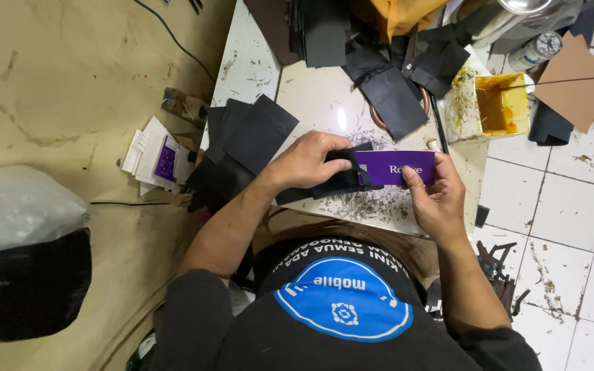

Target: Applying adhesive to leather strips and assembling them onto a template card

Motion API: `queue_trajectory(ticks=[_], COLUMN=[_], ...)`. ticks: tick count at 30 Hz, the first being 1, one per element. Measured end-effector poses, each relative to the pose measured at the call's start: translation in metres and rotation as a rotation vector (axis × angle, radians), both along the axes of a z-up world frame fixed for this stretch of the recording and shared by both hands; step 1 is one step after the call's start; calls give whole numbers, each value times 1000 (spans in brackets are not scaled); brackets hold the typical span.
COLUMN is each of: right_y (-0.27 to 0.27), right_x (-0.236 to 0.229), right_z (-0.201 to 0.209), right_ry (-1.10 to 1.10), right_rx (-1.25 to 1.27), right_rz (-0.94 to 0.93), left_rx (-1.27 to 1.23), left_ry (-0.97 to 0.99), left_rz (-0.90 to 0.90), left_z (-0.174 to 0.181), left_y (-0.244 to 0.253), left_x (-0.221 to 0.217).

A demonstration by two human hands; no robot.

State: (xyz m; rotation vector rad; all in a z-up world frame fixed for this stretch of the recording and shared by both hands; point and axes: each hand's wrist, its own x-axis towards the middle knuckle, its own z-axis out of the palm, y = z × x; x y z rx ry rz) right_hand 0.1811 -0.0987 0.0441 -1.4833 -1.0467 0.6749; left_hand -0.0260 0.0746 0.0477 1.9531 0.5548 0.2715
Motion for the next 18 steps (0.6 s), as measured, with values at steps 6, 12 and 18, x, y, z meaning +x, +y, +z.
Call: queue_trajectory(ticks=[6,12,18], right_y=[4,5,8], right_x=[-3,-2,13], right_z=[11,11,9], right_ry=[-60,-65,-124], right_rx=[-26,-47,-96], right_rz=[48,71,134], left_rx=[39,23,14], left_ry=[-49,-36,-54], left_rz=[9,-12,-14], left_z=[0,-4,6], left_y=[1,3,2], left_x=[-6,-8,-9])
